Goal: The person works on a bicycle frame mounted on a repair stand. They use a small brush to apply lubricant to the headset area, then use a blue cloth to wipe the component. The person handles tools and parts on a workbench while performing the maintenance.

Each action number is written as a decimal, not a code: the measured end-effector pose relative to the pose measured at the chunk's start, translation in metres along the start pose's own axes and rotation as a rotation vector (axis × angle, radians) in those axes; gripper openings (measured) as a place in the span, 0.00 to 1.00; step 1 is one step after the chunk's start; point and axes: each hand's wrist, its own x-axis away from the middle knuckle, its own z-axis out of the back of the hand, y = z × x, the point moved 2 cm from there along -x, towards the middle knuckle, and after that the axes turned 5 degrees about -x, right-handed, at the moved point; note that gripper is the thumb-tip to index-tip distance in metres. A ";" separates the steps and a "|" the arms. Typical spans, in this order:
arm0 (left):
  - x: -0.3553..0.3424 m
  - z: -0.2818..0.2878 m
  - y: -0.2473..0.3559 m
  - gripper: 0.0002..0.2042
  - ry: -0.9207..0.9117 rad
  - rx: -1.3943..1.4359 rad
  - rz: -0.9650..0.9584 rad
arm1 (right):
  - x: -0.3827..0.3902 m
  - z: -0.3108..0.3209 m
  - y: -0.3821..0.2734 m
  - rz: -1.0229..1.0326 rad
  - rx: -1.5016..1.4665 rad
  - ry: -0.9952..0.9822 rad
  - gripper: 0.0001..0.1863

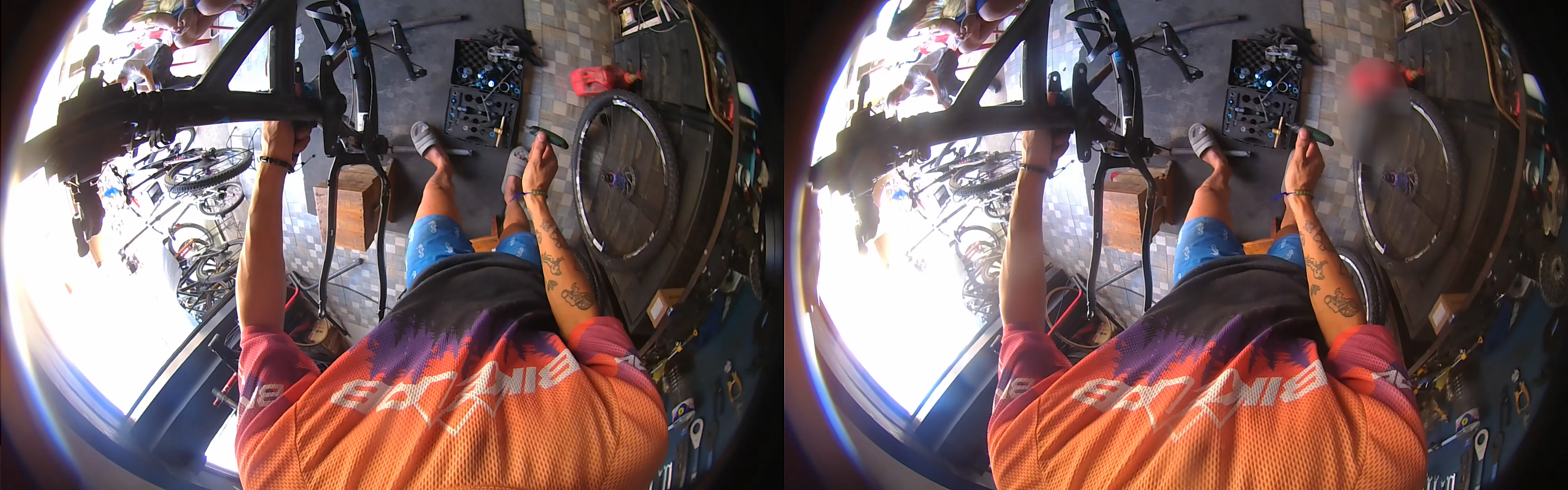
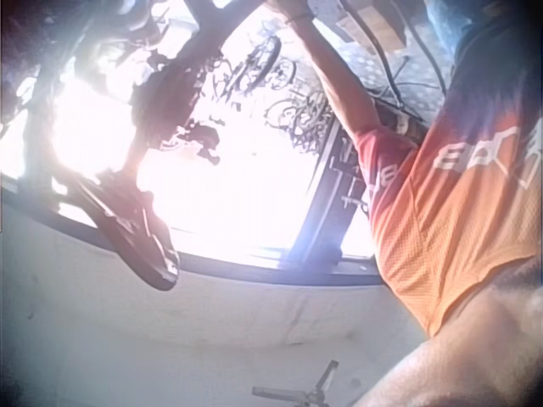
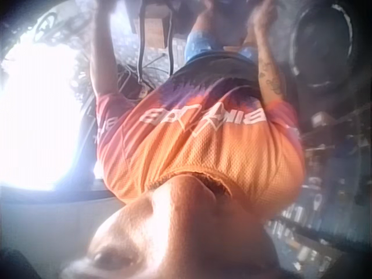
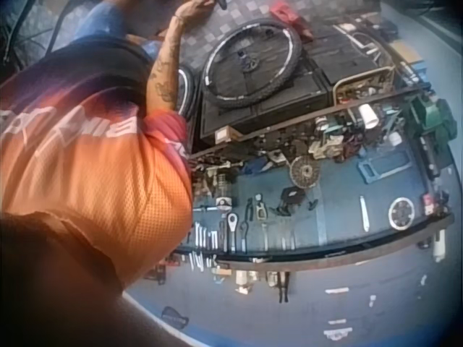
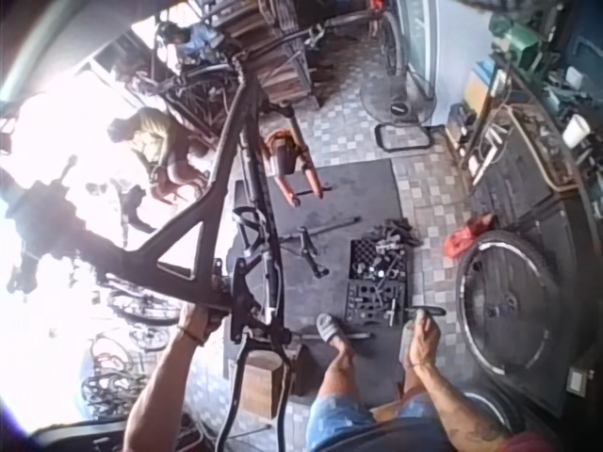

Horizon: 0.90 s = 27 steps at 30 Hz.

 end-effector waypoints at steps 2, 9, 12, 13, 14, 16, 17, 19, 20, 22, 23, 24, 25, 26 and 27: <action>-0.004 0.002 -0.002 0.14 -0.003 -0.017 0.035 | 0.000 0.003 -0.002 0.018 -0.024 0.020 0.38; -0.025 0.007 0.025 0.18 -0.267 -0.148 0.267 | -0.003 0.012 -0.004 0.039 0.015 0.045 0.38; -0.023 0.000 0.038 0.18 -0.306 -0.165 0.325 | -0.008 0.014 0.002 0.039 -0.003 0.060 0.38; -0.024 0.001 0.038 0.18 -0.287 -0.182 0.322 | -0.008 0.014 0.003 0.031 -0.009 0.062 0.38; -0.025 0.004 0.035 0.18 -0.267 -0.199 0.317 | -0.008 0.015 0.005 0.020 -0.007 0.060 0.39; -0.020 0.006 0.026 0.18 -0.197 -0.217 0.225 | -0.008 0.018 0.001 -0.001 -0.004 0.059 0.39; -0.012 0.005 0.020 0.17 -0.149 -0.219 0.137 | -0.008 0.018 0.000 0.004 -0.007 0.061 0.38; 0.003 -0.005 0.022 0.19 -0.022 -0.303 0.067 | -0.008 0.022 0.000 0.013 -0.007 0.074 0.38; 0.002 -0.007 0.021 0.19 0.000 -0.329 0.063 | -0.008 0.023 0.000 0.025 -0.030 0.090 0.38; 0.002 -0.001 0.019 0.22 0.009 -0.379 0.041 | -0.008 0.023 -0.005 0.054 -0.076 0.102 0.38; 0.003 0.000 0.018 0.23 0.007 -0.372 0.009 | -0.008 0.026 -0.007 0.038 -0.041 0.096 0.38; 0.008 -0.002 0.021 0.23 0.005 -0.366 -0.025 | -0.009 0.030 -0.008 0.023 -0.008 0.089 0.38; 0.011 -0.003 0.024 0.24 0.003 -0.360 -0.058 | -0.010 0.033 -0.008 0.007 0.025 0.083 0.38; 0.009 -0.002 0.023 0.25 -0.016 -0.364 -0.064 | -0.012 0.035 -0.009 -0.002 0.031 0.077 0.38; 0.008 0.000 0.024 0.25 -0.034 -0.369 -0.071 | -0.013 0.038 -0.008 -0.012 0.034 0.070 0.38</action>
